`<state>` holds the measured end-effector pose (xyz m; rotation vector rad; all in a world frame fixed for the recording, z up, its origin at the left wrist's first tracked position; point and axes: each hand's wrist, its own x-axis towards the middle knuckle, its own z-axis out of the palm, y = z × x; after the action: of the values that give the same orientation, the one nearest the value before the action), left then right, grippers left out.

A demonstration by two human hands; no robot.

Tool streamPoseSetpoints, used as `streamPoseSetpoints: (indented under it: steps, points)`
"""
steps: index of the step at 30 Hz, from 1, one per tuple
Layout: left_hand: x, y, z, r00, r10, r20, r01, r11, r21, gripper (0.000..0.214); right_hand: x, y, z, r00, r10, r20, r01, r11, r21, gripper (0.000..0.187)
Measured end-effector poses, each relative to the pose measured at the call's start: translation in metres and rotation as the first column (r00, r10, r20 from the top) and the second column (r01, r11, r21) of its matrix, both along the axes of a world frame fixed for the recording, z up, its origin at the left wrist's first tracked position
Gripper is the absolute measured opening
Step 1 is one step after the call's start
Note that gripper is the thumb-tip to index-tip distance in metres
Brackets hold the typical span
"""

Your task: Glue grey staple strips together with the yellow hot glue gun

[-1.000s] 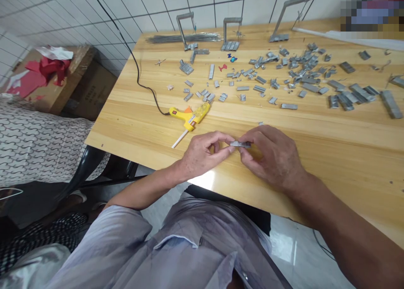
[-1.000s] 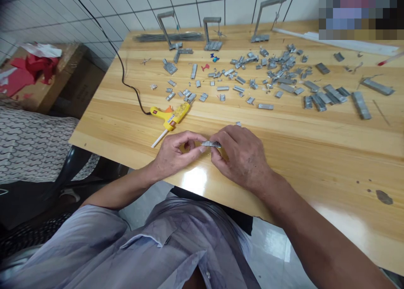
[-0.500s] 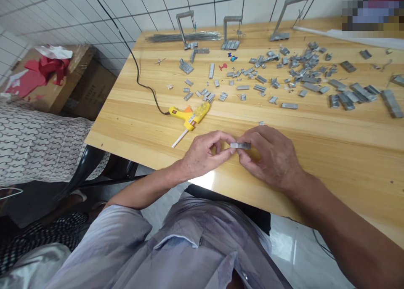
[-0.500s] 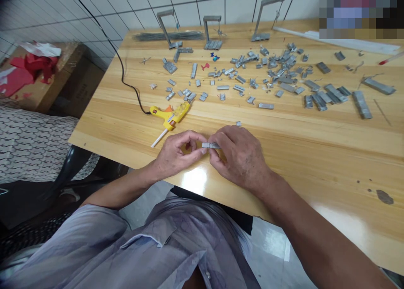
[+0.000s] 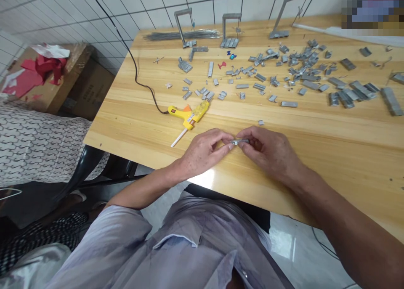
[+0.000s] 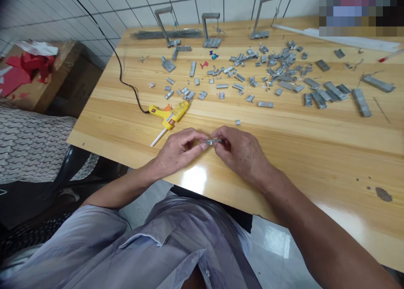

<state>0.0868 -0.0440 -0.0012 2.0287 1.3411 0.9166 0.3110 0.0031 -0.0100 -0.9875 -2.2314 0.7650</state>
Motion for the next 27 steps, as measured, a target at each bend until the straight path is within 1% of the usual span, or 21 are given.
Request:
streamPoseSetpoints:
  steps: [2,3,7,10,13,19,21,23,25,27]
  points:
    - [0.0,0.0,-0.002,1.0,0.008,-0.012,-0.007,1.0,0.026,0.016,0.001,0.001,-0.002,1.0,-0.018,0.023,0.018,1.0,-0.016,0.013]
    - [0.0,0.0,-0.003,1.0,0.011,-0.019,-0.01,0.999,0.042,0.018,0.001,0.002,-0.002,0.998,-0.028,0.056,0.028,1.0,0.01,0.013]
    - [-0.001,-0.001,-0.007,0.998,0.024,-0.057,-0.019,0.996,0.093,0.02,0.004,0.002,-0.005,0.977,-0.103,0.189,0.063,0.976,0.207,0.016]
    - [-0.002,-0.001,-0.006,0.996,0.05,-0.071,-0.043,0.995,0.095,0.016,0.005,0.002,-0.007,0.967,-0.14,0.211,0.077,0.956,0.282,0.017]
    - [-0.002,-0.003,0.001,0.995,0.084,-0.054,-0.081,0.994,0.067,0.004,0.007,0.002,-0.009,0.971,-0.148,0.188,0.086,0.949,0.304,0.019]
    - [-0.009,-0.012,0.024,0.992,0.117,-0.043,-0.113,0.989,0.096,0.009,0.013,0.006,-0.011,0.977,-0.126,0.171,0.065,0.943,0.325,0.018]
    - [-0.017,-0.016,0.031,0.985,0.159,-0.06,-0.152,0.983,0.107,0.013,0.015,0.007,-0.009,0.975,-0.116,0.19,0.05,0.946,0.32,0.017]
    - [-0.029,-0.018,0.036,0.971,0.234,-0.056,-0.226,0.967,0.114,0.022,0.017,0.008,-0.008,0.972,-0.105,0.212,0.035,0.95,0.311,0.017]
    - [-0.047,-0.017,0.037,0.947,0.318,-0.036,-0.311,0.942,0.128,0.033,0.019,0.008,-0.007,0.967,-0.1,0.233,0.026,0.952,0.304,0.017]
    - [-0.069,-0.013,0.035,0.925,0.379,-0.03,-0.369,0.915,0.163,0.038,0.019,0.008,-0.008,0.964,-0.102,0.247,0.022,0.952,0.306,0.016]
